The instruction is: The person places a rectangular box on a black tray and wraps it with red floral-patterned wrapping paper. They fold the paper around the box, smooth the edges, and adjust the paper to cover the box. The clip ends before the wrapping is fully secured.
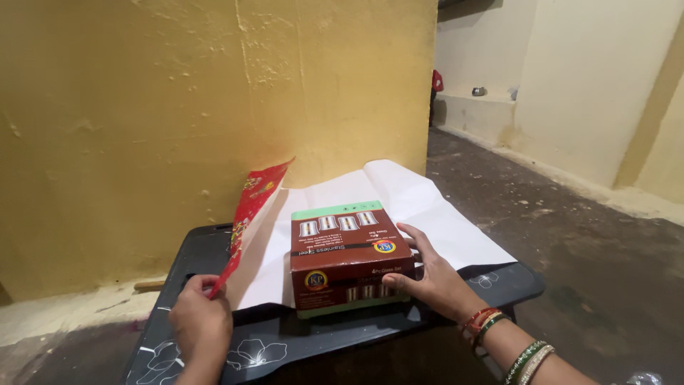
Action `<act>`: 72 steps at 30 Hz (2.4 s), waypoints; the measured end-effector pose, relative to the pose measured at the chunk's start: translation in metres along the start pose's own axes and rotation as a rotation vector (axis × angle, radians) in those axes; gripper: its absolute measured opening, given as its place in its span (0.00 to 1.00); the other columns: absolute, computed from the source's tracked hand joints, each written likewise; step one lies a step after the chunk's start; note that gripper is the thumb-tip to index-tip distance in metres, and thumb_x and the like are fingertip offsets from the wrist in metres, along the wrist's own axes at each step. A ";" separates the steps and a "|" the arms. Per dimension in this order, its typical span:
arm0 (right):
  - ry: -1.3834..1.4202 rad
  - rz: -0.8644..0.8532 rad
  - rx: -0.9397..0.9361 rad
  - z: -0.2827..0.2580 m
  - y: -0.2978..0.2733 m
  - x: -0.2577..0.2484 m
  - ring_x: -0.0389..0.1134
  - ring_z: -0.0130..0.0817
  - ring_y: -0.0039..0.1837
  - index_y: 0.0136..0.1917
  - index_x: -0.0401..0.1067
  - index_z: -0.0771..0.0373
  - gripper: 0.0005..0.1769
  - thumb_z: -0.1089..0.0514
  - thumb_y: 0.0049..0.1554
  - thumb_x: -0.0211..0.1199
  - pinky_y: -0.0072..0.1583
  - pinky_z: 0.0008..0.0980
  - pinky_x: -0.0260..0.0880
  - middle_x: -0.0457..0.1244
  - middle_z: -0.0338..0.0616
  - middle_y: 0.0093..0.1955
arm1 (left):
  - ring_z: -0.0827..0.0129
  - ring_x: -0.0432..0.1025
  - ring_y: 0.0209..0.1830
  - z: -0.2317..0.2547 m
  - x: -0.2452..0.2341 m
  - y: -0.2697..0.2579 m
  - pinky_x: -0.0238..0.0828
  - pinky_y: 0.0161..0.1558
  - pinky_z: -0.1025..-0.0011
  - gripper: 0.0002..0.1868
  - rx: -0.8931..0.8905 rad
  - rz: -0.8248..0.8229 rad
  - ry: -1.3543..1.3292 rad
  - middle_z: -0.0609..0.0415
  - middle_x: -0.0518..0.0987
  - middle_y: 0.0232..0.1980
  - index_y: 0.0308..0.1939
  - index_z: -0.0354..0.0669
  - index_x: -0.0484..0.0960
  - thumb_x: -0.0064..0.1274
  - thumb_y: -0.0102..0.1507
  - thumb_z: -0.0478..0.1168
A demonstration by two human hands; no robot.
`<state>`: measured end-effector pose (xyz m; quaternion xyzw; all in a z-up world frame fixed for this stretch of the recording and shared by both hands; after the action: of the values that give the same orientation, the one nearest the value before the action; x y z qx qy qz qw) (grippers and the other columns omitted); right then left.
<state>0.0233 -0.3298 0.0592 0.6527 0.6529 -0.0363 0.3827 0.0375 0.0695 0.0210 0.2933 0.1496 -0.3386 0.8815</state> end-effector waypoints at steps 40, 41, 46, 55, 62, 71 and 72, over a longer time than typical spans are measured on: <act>0.073 -0.077 -0.008 -0.027 -0.011 0.022 0.63 0.50 0.75 0.78 0.51 0.49 0.57 0.18 0.46 0.55 0.71 0.45 0.62 0.61 0.57 0.72 | 0.47 0.78 0.52 -0.068 -0.055 0.031 0.72 0.54 0.55 0.23 -0.146 0.118 0.043 0.42 0.85 0.49 0.52 0.45 0.85 0.69 0.56 0.48; 0.078 -0.078 0.012 -0.027 -0.011 0.022 0.63 0.50 0.75 0.78 0.51 0.48 0.57 0.17 0.46 0.53 0.71 0.45 0.62 0.61 0.56 0.72 | 0.45 0.77 0.53 -0.065 -0.059 0.032 0.70 0.55 0.54 0.26 -0.129 0.153 0.037 0.40 0.84 0.51 0.54 0.43 0.83 0.70 0.55 0.47; 0.078 -0.100 0.104 -0.018 -0.010 0.023 0.62 0.50 0.75 0.79 0.51 0.44 0.59 0.13 0.44 0.43 0.72 0.46 0.62 0.61 0.53 0.73 | 0.43 0.73 0.61 -0.053 -0.067 0.020 0.67 0.62 0.53 0.37 -0.264 0.137 -0.085 0.34 0.75 0.63 0.68 0.39 0.70 0.67 0.58 0.42; 0.043 -0.087 0.135 -0.005 -0.005 0.028 0.60 0.53 0.76 0.79 0.51 0.42 0.62 0.10 0.40 0.40 0.72 0.52 0.61 0.60 0.54 0.74 | 0.43 0.58 0.72 0.012 -0.100 0.007 0.54 0.70 0.44 0.68 -0.020 0.232 0.304 0.33 0.44 0.80 0.85 0.58 0.32 0.68 0.55 0.38; 0.043 -0.085 0.138 -0.007 -0.006 0.027 0.62 0.54 0.75 0.79 0.53 0.43 0.62 0.10 0.40 0.41 0.71 0.51 0.62 0.62 0.55 0.72 | 0.38 0.45 0.83 0.017 -0.090 0.003 0.47 0.72 0.39 0.66 0.459 0.399 0.565 0.28 0.31 0.85 0.83 0.58 0.21 0.61 0.60 0.34; 0.068 -0.078 0.101 -0.013 -0.007 0.025 0.62 0.52 0.75 0.78 0.54 0.46 0.60 0.11 0.42 0.43 0.71 0.48 0.63 0.62 0.58 0.71 | 0.48 0.26 0.85 0.031 -0.059 -0.004 0.34 0.73 0.35 0.60 0.779 0.343 0.982 0.37 0.23 0.82 0.80 0.71 0.30 0.61 0.60 0.35; 0.074 -0.080 0.103 -0.012 -0.008 0.025 0.62 0.52 0.75 0.78 0.54 0.46 0.60 0.11 0.42 0.44 0.71 0.48 0.64 0.62 0.59 0.71 | 0.48 0.27 0.85 0.035 -0.056 -0.008 0.34 0.74 0.38 0.59 0.811 0.391 1.146 0.36 0.24 0.83 0.81 0.73 0.33 0.61 0.63 0.32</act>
<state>0.0143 -0.3039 0.0506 0.6459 0.6894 -0.0607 0.3224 -0.0060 0.0711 0.0710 0.7494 0.3954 0.0030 0.5311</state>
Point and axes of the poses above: each hand's wrist, its own y-axis towards the middle knuckle, its own x-axis out of the palm, z = x × y, the point moved 7 cm from there along y, towards the middle knuckle
